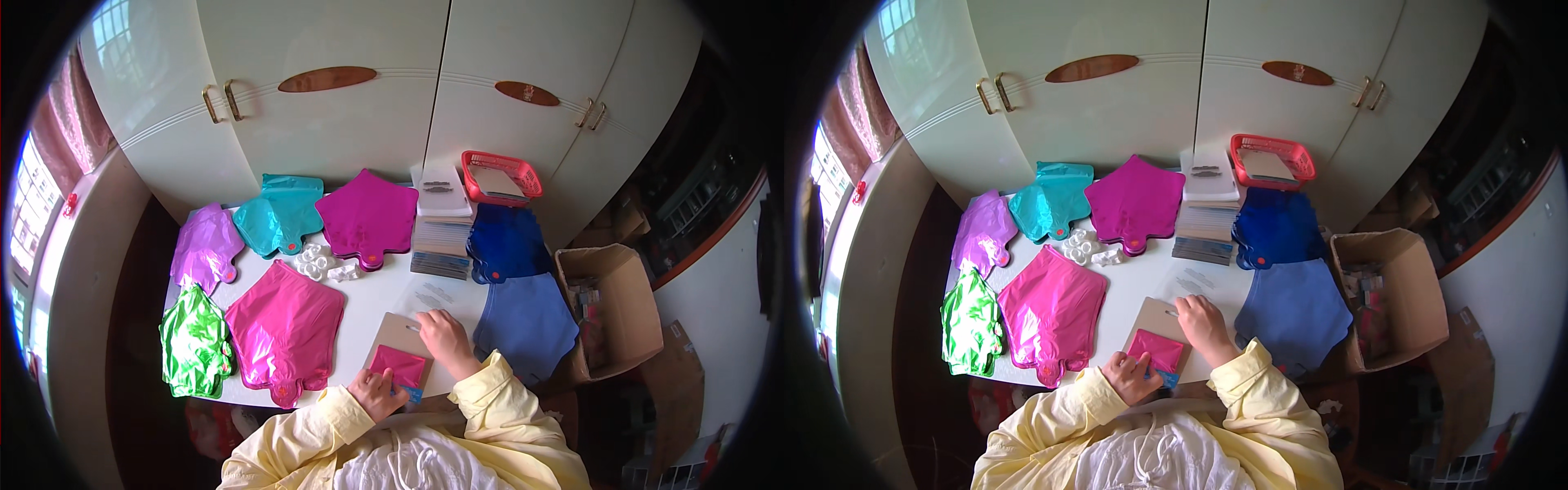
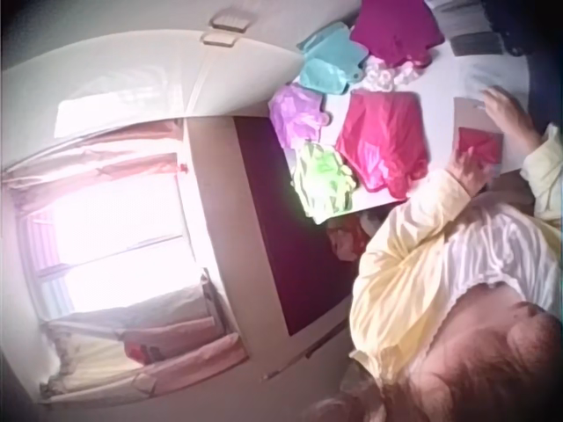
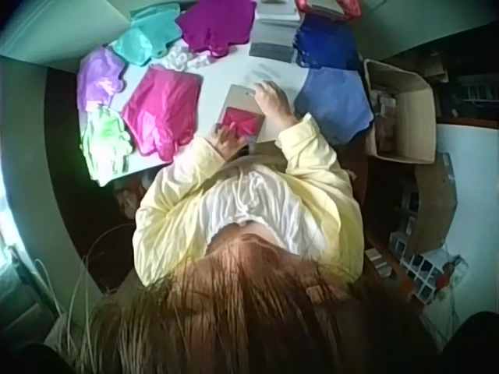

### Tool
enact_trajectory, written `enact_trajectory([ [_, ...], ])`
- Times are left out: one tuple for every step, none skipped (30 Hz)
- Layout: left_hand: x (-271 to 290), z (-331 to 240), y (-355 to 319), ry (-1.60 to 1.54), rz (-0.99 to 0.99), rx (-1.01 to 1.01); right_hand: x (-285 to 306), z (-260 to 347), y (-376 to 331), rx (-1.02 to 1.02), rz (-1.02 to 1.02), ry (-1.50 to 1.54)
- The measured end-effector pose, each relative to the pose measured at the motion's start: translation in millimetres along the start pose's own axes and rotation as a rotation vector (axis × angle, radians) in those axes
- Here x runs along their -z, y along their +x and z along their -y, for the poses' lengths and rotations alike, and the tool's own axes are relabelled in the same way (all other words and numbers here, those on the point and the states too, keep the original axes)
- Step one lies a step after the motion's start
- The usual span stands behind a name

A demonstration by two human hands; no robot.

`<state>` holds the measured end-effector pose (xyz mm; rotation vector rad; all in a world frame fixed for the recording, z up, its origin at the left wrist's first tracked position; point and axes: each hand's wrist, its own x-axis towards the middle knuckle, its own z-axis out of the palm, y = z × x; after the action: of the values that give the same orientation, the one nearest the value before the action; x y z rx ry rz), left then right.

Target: Folding colorful star-shaped pouches and placing them into retail packaging bags.

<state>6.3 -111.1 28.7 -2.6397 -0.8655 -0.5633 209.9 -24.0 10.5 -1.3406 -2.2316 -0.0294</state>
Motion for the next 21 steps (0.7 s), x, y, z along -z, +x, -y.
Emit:
enact_trajectory([
  [-1, -1, -1, -0.003, -0.027, -0.003, -1, 3, 1, 0.010, 0.009, 0.001],
  [-3, -2, -1, -0.005, -0.055, -0.006, -2, 5, 2, 0.020, 0.019, 0.002],
  [-5, -2, -2, -0.009, -0.083, -0.009, -2, 6, 2, 0.030, 0.028, 0.002],
  [-7, -2, -3, -0.007, -0.087, -0.010, -3, 7, 1, 0.039, 0.023, 0.006],
  [-9, -1, -4, -0.005, -0.092, -0.010, -4, 8, 1, 0.048, 0.018, 0.011],
  [-10, -1, -5, -0.006, -0.099, -0.012, -4, 8, 0, 0.056, 0.013, 0.012],
  [-11, -1, -6, -0.010, -0.103, -0.003, -4, 8, 0, 0.057, 0.012, 0.015],
  [-12, -2, -6, -0.014, -0.106, 0.007, -3, 9, 0, 0.059, 0.012, 0.018],
  [-12, -2, -5, -0.017, -0.110, 0.017, -3, 10, 1, 0.060, 0.010, 0.021],
  [-12, -2, -5, 0.003, -0.115, 0.023, -2, 12, 0, 0.065, 0.027, 0.023],
  [-11, -2, -4, 0.023, -0.121, 0.029, -1, 14, 0, 0.070, 0.043, 0.025],
  [-11, -2, -3, 0.042, -0.128, 0.034, -1, 15, -1, 0.075, 0.058, 0.024],
  [-12, -3, -2, 0.039, -0.120, 0.040, -2, 16, -3, 0.077, 0.063, 0.032],
  [-14, -3, -2, 0.036, -0.112, 0.047, -3, 17, -5, 0.078, 0.068, 0.040],
  [-16, -3, -2, 0.035, -0.101, 0.054, -3, 17, -6, 0.082, 0.073, 0.051],
  [-16, -3, -2, 0.034, -0.097, 0.044, -3, 18, -5, 0.097, 0.084, 0.040],
  [-17, -1, -1, 0.032, -0.094, 0.034, -1, 19, -5, 0.112, 0.096, 0.028],
  [-17, 0, -1, 0.029, -0.091, 0.024, 0, 20, -6, 0.126, 0.108, 0.017],
  [-18, 1, 0, 0.029, -0.085, 0.017, 1, 20, -5, 0.136, 0.105, 0.016],
  [-19, 2, 0, 0.030, -0.079, 0.009, 1, 21, -5, 0.146, 0.102, 0.016],
  [-20, 3, 1, 0.030, -0.075, 0.000, 3, 20, -4, 0.155, 0.098, 0.014],
])
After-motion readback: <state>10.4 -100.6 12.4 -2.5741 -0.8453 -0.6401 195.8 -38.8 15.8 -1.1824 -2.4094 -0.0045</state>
